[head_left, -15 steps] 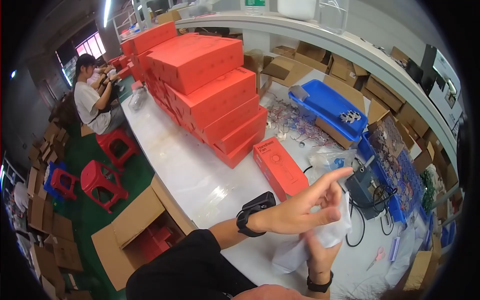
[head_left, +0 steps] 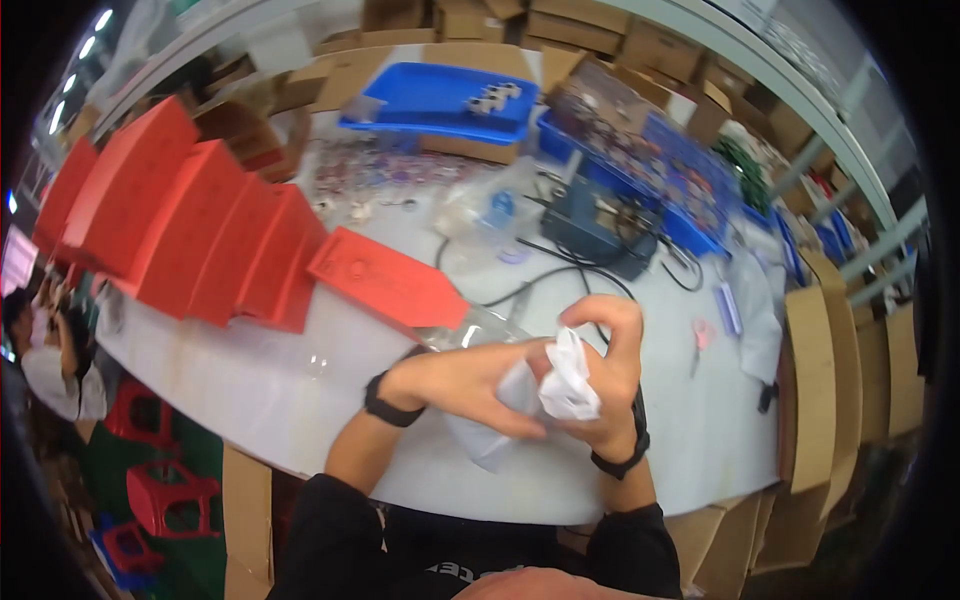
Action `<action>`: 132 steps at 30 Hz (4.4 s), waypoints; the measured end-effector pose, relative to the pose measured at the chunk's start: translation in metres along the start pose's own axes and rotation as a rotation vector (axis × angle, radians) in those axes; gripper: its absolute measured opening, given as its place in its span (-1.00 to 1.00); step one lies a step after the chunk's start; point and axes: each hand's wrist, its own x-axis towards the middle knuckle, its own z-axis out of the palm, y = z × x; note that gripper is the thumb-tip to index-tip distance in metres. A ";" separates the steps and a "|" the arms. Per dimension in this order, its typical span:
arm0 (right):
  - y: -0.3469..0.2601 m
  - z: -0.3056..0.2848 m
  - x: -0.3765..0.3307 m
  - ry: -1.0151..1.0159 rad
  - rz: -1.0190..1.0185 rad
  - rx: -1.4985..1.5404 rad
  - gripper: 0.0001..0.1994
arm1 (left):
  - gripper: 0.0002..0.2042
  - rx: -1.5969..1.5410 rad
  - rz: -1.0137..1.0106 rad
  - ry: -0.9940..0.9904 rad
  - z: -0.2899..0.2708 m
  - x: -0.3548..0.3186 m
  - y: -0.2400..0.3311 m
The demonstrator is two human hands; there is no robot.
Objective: The person removes a handheld fan and a manual from a plastic bag, places them into a red box, and closes the box. After placing the box onto a stack and then into a cardboard container, they repeat the process with another fan.
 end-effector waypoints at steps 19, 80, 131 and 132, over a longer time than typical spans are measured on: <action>0.010 -0.012 0.000 0.059 0.917 1.217 -0.70 | -0.32 1.070 0.536 0.881 0.015 0.018 -0.009; 0.016 0.000 -0.083 -0.119 0.361 -0.340 -0.43 | -0.60 0.933 -0.362 0.673 -0.044 -0.048 -0.030; 0.004 0.027 -0.074 -0.443 0.171 -0.337 -0.76 | -0.56 0.498 -0.206 0.600 -0.084 -0.073 -0.029; 0.006 0.027 -0.076 -0.505 0.163 -0.335 -0.77 | -0.56 0.496 -0.202 0.604 -0.083 -0.073 -0.030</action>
